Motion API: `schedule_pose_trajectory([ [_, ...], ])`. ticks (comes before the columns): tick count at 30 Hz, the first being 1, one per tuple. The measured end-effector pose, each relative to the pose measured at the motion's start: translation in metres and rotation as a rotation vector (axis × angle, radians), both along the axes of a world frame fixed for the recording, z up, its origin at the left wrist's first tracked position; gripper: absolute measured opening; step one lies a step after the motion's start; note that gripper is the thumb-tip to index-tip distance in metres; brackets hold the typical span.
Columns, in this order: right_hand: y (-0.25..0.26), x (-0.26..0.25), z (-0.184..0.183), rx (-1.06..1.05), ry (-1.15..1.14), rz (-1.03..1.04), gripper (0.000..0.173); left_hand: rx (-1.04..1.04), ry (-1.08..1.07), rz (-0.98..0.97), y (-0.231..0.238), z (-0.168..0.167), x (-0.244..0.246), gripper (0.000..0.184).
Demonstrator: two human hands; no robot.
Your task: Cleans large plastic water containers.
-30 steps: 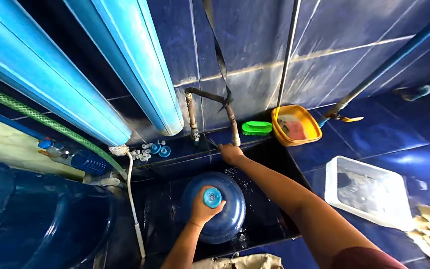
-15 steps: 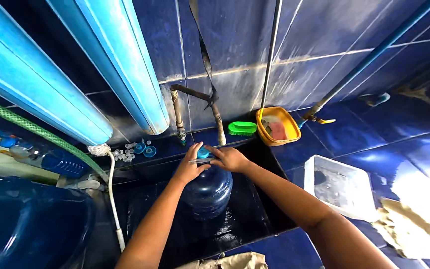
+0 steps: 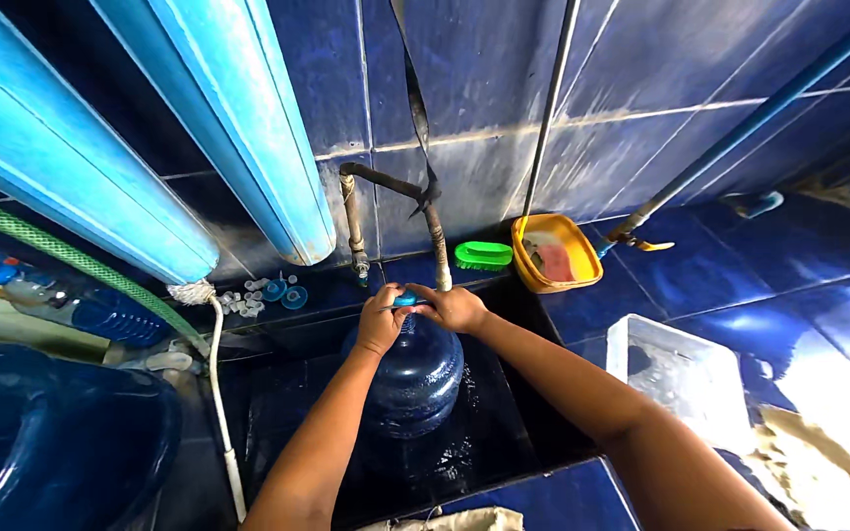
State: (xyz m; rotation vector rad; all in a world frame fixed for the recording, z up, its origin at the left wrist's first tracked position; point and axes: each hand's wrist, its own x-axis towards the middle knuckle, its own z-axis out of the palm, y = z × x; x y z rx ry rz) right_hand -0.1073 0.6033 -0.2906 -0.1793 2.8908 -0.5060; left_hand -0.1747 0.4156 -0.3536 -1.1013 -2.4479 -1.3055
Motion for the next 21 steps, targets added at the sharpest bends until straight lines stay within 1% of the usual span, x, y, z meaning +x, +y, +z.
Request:
schedule_pose_trajectory([
  [2,-0.006,-0.002,0.004,-0.097,0.019,-0.078,0.052,-0.021,-0.159,0.106,0.007,0.016,0.008,0.035],
  [3,-0.009,-0.007,0.004,-0.188,0.056,-0.132,0.048,0.034,-0.286,0.18,0.015,0.023,0.014,0.041],
  [4,-0.012,-0.011,0.004,-0.296,0.096,-0.172,0.047,0.139,-0.429,0.241,0.023,0.023,0.02,0.048],
  [6,-0.018,-0.014,0.004,-0.562,0.077,-0.219,0.05,0.463,-0.749,0.266,0.028,0.012,0.038,0.054],
  [8,-0.027,0.001,0.01,-0.766,-0.063,-0.275,0.051,0.738,-0.944,0.249,0.019,0.007,0.061,0.046],
  [9,-0.031,0.016,0.013,-0.804,-0.137,-0.311,0.053,0.809,-0.993,0.213,0.009,0.007,0.074,0.041],
  [11,-0.037,0.05,0.015,-0.765,-0.224,-0.372,0.057,0.831,-1.017,0.214,-0.013,0.012,0.095,0.031],
  [13,-0.054,0.093,0.015,-0.773,-0.231,-0.436,0.047,0.82,-0.999,0.263,-0.036,0.012,0.105,0.03],
  [14,-0.063,0.116,0.015,-0.841,-0.223,-0.466,0.042,0.807,-0.978,0.294,-0.047,0.01,0.105,0.031],
  [16,-0.078,0.156,0.016,-0.995,-0.236,-0.511,0.041,0.731,-0.924,0.322,-0.07,0.006,0.098,0.04],
  [17,-0.084,0.176,0.014,-1.011,-0.257,-0.532,0.042,0.641,-0.887,0.316,-0.081,0.011,0.096,0.045],
  [19,-0.092,0.212,0.014,-0.94,-0.305,-0.568,0.045,0.336,-0.766,0.261,-0.102,0.034,0.093,0.04],
  [20,-0.096,0.229,0.015,-0.886,-0.336,-0.581,0.044,0.152,-0.709,0.185,-0.112,0.049,0.093,0.037],
  [21,-0.101,0.244,0.018,-0.834,-0.367,-0.581,0.043,-0.039,-0.645,0.085,-0.12,0.065,0.094,0.042],
])
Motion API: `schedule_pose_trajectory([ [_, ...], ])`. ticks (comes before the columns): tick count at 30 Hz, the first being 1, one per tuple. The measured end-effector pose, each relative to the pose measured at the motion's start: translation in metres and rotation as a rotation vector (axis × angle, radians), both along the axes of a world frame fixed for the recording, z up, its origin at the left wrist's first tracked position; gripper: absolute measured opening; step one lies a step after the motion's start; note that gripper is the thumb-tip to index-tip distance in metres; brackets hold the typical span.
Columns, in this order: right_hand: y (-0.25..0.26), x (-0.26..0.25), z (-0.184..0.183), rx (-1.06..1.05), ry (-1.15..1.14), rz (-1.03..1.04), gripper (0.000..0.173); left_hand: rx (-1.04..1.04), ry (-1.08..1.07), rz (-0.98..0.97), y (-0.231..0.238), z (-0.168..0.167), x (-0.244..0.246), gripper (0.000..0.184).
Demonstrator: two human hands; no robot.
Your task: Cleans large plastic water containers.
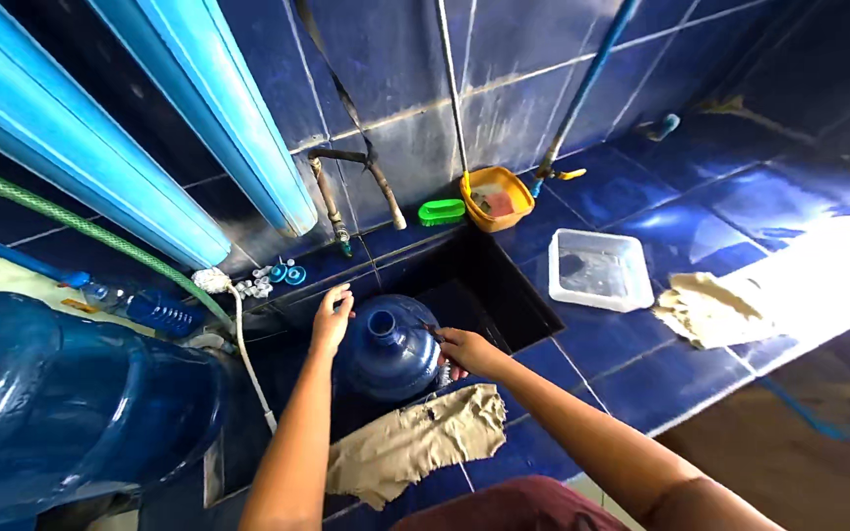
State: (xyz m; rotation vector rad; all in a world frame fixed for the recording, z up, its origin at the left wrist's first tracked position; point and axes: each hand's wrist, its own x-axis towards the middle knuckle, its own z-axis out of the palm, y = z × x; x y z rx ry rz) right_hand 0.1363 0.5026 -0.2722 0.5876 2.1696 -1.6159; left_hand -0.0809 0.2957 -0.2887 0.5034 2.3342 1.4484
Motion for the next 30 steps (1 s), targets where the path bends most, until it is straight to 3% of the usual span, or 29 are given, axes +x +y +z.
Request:
schedule_pose_trajectory([
  [3,-0.016,0.024,0.017,0.07,-0.024,0.063,0.043,-0.485,0.167,-0.382,0.002,0.037,0.017,0.093],
  [4,-0.021,0.027,0.023,0.072,-0.017,0.064,0.042,-0.656,0.208,-0.45,0.009,0.043,0.028,0.101],
  [6,-0.031,0.028,0.035,0.057,-0.032,0.055,0.042,-0.863,0.235,-0.487,0.023,0.043,0.048,0.094],
  [9,-0.036,0.022,0.045,0.072,-0.1,0.059,0.04,-0.918,0.23,-0.372,0.037,0.034,0.065,0.073],
  [13,-0.037,0.007,0.065,0.187,-0.198,0.137,0.036,-0.916,0.195,-0.318,0.042,0.033,0.072,0.074],
  [18,-0.046,-0.036,0.099,0.427,-0.285,0.333,0.04,-0.91,0.191,-0.27,0.043,0.03,0.075,0.074],
  [22,-0.072,-0.072,0.121,0.777,-0.249,0.665,0.026,-0.919,0.192,-0.297,0.042,0.03,0.078,0.076],
  [26,-0.078,-0.081,0.122,1.016,-0.31,0.763,0.023,-0.901,0.195,-0.303,0.039,0.031,0.075,0.073],
  [28,-0.06,-0.081,0.111,1.044,-0.282,0.781,0.03,-0.901,0.177,-0.304,0.041,0.03,0.073,0.074],
  [30,-0.026,-0.085,0.093,1.096,-0.163,0.856,0.051,-0.889,0.172,-0.29,0.045,0.027,0.07,0.074],
])
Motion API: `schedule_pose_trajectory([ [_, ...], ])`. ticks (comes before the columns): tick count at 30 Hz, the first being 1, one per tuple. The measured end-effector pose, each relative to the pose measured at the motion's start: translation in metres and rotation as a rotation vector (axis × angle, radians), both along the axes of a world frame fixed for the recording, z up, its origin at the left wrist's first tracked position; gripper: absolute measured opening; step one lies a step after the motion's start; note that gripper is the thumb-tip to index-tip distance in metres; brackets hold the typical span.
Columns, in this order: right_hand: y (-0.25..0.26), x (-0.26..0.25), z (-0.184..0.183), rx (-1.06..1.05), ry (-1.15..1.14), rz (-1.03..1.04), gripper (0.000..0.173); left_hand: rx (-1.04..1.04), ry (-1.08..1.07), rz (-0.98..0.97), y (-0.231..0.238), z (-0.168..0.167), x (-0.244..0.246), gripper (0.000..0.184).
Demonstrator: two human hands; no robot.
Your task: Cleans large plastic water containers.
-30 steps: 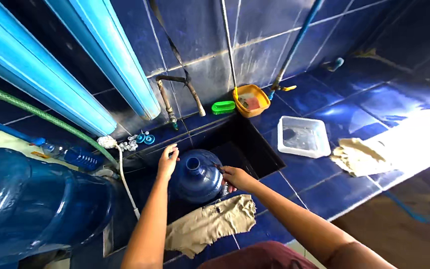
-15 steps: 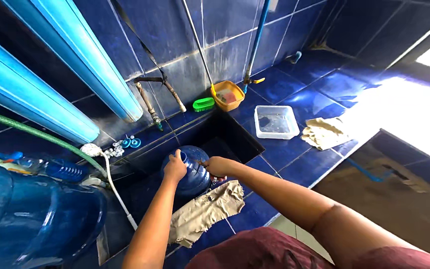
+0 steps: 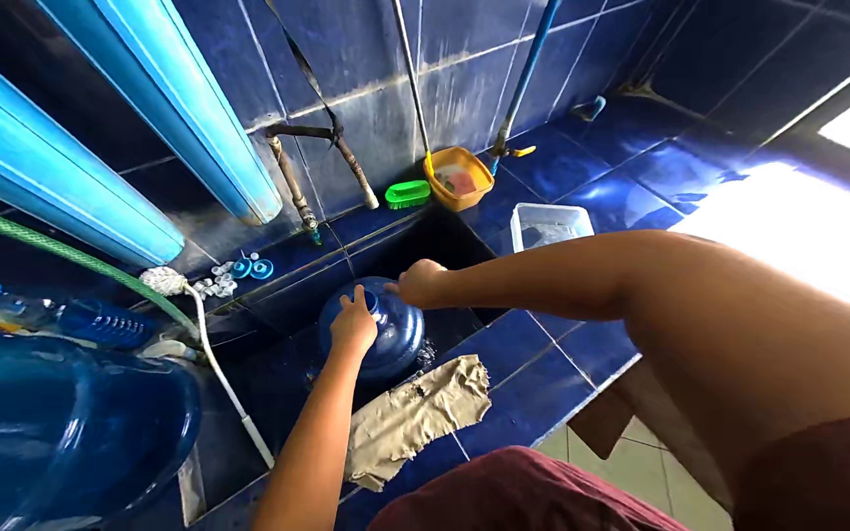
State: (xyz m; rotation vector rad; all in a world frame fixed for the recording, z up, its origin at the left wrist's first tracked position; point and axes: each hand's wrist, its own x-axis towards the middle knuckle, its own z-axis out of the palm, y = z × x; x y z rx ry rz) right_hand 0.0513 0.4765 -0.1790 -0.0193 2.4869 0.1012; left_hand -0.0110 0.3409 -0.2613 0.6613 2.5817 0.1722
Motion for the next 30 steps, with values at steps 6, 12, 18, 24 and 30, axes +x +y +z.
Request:
schedule_pose_trajectory([
  [6,0.106,-0.044,-0.061,-0.041,0.069,0.292,0.075,-0.044,0.0,0.025,0.014,-0.004,-0.006,0.073],
  [12,0.168,-0.128,-0.118,-0.257,0.416,0.307,0.07,-0.032,-0.036,0.056,0.009,0.0,-0.005,0.077],
  [18,0.177,-0.208,-0.118,-0.331,0.665,-0.075,0.054,0.07,-0.142,0.03,0.009,0.036,-0.056,0.084],
  [24,0.051,-0.233,-0.122,-1.499,0.315,-0.64,0.057,-0.478,-0.366,-0.235,0.077,0.03,-0.119,0.06],
  [30,0.027,-0.235,-0.119,-1.694,0.278,-0.968,0.041,-0.25,-0.442,-0.341,0.044,-0.009,-0.136,0.029],
])
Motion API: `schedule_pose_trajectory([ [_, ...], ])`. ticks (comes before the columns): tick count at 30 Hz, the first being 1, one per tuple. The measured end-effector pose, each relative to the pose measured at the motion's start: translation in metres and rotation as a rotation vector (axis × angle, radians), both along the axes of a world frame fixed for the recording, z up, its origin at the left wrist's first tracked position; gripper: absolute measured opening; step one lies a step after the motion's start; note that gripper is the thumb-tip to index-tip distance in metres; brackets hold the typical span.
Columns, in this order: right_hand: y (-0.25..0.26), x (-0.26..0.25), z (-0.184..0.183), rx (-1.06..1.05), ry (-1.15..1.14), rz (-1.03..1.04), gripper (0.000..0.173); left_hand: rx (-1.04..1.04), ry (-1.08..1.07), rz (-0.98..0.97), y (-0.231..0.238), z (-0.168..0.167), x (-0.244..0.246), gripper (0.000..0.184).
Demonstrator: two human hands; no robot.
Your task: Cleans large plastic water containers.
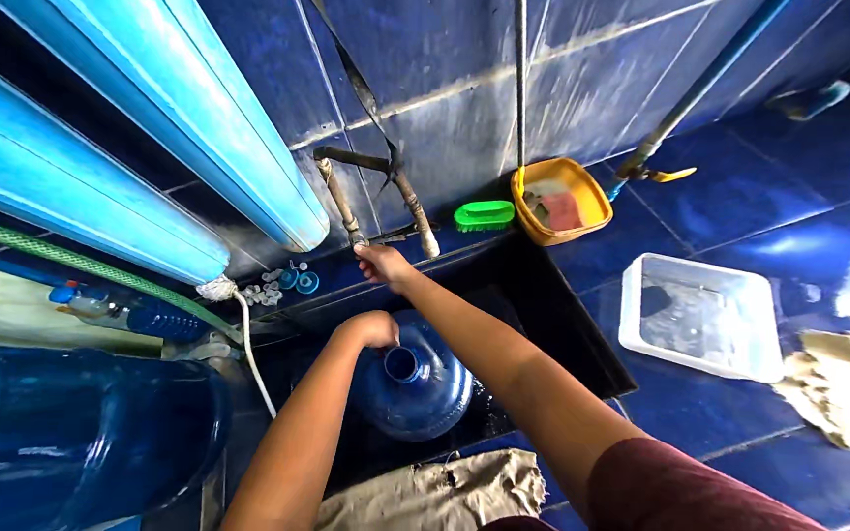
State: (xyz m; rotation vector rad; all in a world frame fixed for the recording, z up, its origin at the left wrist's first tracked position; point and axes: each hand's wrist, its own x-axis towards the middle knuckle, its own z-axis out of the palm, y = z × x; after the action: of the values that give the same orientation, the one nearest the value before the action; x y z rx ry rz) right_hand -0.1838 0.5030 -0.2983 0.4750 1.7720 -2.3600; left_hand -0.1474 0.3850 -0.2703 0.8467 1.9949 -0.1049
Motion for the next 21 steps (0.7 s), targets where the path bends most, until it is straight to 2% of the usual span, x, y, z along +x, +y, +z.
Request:
schedule_pose_trajectory([
  [3,0.002,0.017,0.017,0.419,-0.031,-0.029,0.054,0.227,0.108,0.075,-0.03,-0.014,0.02,0.026],
  [5,0.004,0.048,0.029,0.506,-0.039,-0.014,0.056,0.277,0.258,0.214,-0.048,-0.019,0.05,0.026],
  [8,0.012,0.121,0.031,0.553,0.029,-0.045,0.045,0.351,0.485,0.409,-0.072,-0.039,0.099,0.03],
  [11,0.014,0.201,0.028,0.639,0.039,-0.048,0.037,0.458,0.618,0.459,-0.091,-0.054,0.142,0.028],
  [14,0.008,0.271,0.029,0.794,-0.034,0.168,0.042,0.514,0.573,0.27,-0.103,-0.059,0.188,0.025],
  [16,-0.002,0.305,0.021,0.86,-0.079,0.308,0.052,0.536,0.527,0.142,-0.101,-0.06,0.212,0.026],
  [18,-0.008,0.33,0.015,0.914,-0.091,0.447,0.067,0.774,0.521,0.074,-0.091,-0.06,0.228,0.025],
  [19,-0.01,0.342,0.014,0.932,-0.068,0.489,0.064,0.93,0.495,0.028,-0.083,-0.055,0.234,0.022],
  [21,-0.01,0.371,0.017,0.924,0.01,0.445,0.038,1.157,0.424,-0.067,-0.064,-0.039,0.248,0.017],
])
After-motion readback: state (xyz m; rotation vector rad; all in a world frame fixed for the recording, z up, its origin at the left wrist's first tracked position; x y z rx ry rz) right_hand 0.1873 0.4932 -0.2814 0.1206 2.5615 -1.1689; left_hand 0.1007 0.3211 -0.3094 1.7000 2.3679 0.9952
